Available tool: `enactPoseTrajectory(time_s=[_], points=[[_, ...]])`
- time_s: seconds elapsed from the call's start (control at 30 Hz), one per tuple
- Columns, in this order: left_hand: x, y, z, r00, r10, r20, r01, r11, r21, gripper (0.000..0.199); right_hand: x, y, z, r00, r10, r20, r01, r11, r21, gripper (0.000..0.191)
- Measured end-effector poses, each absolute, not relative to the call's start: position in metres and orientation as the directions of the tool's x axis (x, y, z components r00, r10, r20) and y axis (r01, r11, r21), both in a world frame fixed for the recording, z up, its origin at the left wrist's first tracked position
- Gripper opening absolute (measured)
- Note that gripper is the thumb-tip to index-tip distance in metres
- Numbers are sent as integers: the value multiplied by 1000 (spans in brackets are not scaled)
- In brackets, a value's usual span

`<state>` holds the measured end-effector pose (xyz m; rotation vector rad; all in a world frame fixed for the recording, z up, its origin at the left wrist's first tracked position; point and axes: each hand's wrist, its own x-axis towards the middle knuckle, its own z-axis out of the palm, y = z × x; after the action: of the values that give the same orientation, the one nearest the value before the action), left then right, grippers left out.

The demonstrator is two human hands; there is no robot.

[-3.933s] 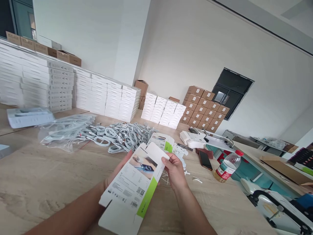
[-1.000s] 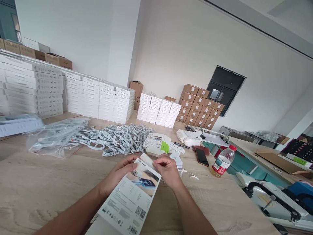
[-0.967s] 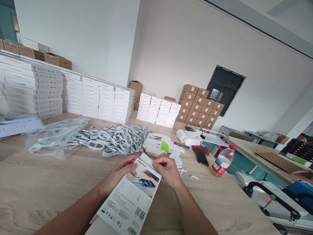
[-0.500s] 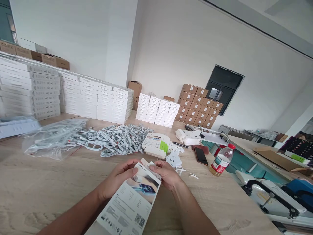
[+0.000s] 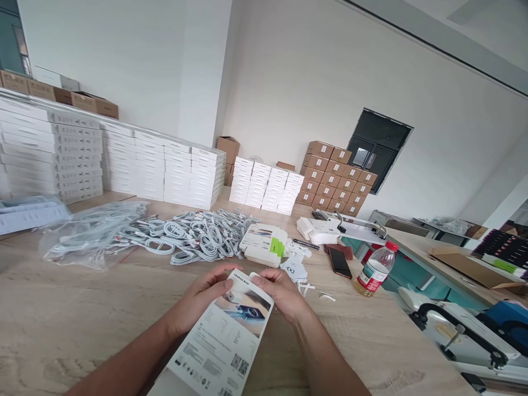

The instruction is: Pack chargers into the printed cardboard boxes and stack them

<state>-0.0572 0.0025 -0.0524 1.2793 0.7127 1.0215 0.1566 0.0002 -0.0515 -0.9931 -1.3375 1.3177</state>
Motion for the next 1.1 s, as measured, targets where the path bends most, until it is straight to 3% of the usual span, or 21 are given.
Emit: enactPoseTrajectory(time_s=[0.2,0.4,0.53,0.63,0.77,0.93,1.1], points=[[-57,5,-48,327,936,129,-361,-2,932,35,155,-4,-53,-314,945,96,-257,13,-966,45],[-61,8,-43,307,946,104,-372,19,928,36,154,-17,-42,-403,907,120,-18,124,-992,51],[-60,9,-42,323,944,71,-332,43,942,37,154,-14,-40,-403,901,162,43,195,-980,49],[-58,10,-43,340,940,39,-318,76,945,35,161,-2,-45,-267,930,253,92,286,-954,46],[-56,9,-45,369,929,-6,-264,112,958,34,181,14,-49,69,923,378,219,356,-908,43],[-54,7,-46,355,935,-9,-219,92,971,38,200,21,-50,60,913,404,386,352,-852,42],[-53,14,-53,333,943,-15,-248,103,963,37,217,24,-58,141,863,486,642,294,-708,27]])
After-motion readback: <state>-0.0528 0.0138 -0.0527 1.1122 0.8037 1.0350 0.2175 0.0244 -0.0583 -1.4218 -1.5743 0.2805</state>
